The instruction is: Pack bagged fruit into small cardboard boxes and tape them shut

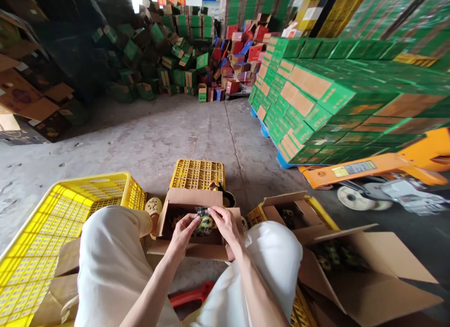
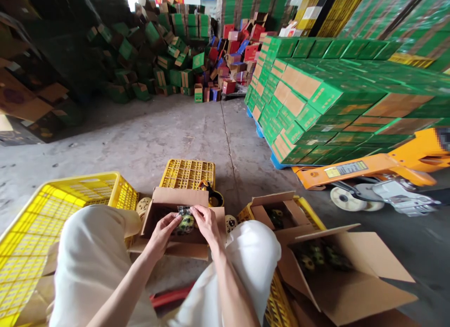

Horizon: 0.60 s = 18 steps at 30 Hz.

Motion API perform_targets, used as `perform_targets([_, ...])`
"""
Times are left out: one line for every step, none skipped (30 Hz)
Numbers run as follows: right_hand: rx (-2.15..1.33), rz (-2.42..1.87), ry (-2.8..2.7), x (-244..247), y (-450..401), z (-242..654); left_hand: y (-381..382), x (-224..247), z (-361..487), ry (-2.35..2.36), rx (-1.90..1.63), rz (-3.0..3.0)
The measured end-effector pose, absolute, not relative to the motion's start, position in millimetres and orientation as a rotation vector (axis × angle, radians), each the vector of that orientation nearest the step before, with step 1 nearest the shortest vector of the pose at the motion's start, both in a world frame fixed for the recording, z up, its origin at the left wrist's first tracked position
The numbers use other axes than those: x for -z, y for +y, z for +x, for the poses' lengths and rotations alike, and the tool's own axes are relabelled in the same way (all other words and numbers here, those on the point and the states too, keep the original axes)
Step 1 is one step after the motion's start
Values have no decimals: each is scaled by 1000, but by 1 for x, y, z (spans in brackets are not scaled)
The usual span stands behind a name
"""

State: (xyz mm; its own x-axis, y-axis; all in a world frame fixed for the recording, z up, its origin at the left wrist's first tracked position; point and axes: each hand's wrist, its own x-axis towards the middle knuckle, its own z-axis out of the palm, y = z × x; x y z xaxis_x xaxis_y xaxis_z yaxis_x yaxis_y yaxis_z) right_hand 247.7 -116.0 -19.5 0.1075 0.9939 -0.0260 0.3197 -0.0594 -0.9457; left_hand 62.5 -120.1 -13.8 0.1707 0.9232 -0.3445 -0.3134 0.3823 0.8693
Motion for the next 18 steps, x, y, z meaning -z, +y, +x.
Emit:
perform_targets([-993,-1531,-1352,19,-116,248,-120,14,63,1036,-1001,739])
perform_targets([-996,-1531,-1359,17,-116,248,-120,14,63,1037,-1004,742])
perform_targets([-1001,-1528,-1367,16,-116,247,-120,14,63,1040,-1009,747])
perform_targets([-1005,-1525,-1370,16,-116,247,-120,15,63,1044,-1019,750])
perform_targets([-1008,-1523,-1369,15,-116,246,-120,15,63,1050,-1028,755])
perform_targets([-1008,-1524,-1363,15,-116,246,-120,15,63,1055,-1034,759])
perform_targets([-1006,-1526,-1356,15,-116,245,-120,15,63,1058,-1036,764])
perform_targets([-1000,-1530,-1351,15,-116,245,-120,16,63,1059,-1031,768])
perform_targets([-993,-1534,-1351,15,-116,245,-120,17,63,1062,-1022,771])
perform_targets([-984,-1540,-1353,16,-116,245,-120,18,62,1071,-1016,767])
perform_targets([-978,-1545,-1361,16,-116,245,-119,20,62,1090,-1018,756])
perform_targets([-971,-1550,-1371,16,-116,246,-119,22,61,1119,-1033,733])
perform_targets([-961,-1557,-1382,16,-116,247,-118,24,60,1152,-1058,702])
perform_targets([-944,-1570,-1398,16,-116,248,-117,27,58,1185,-1088,671])
perform_targets([-921,-1591,-1423,15,-117,250,-116,28,57,1215,-1116,642])
perform_targets([-890,-1623,-1455,15,-117,251,-114,29,55,1239,-1137,624])
perform_targets([-853,-1666,-1490,14,-118,252,-112,29,53,1255,-1148,616])
perform_targets([-811,-1715,-1526,14,-118,252,-109,28,51,1263,-1150,620])
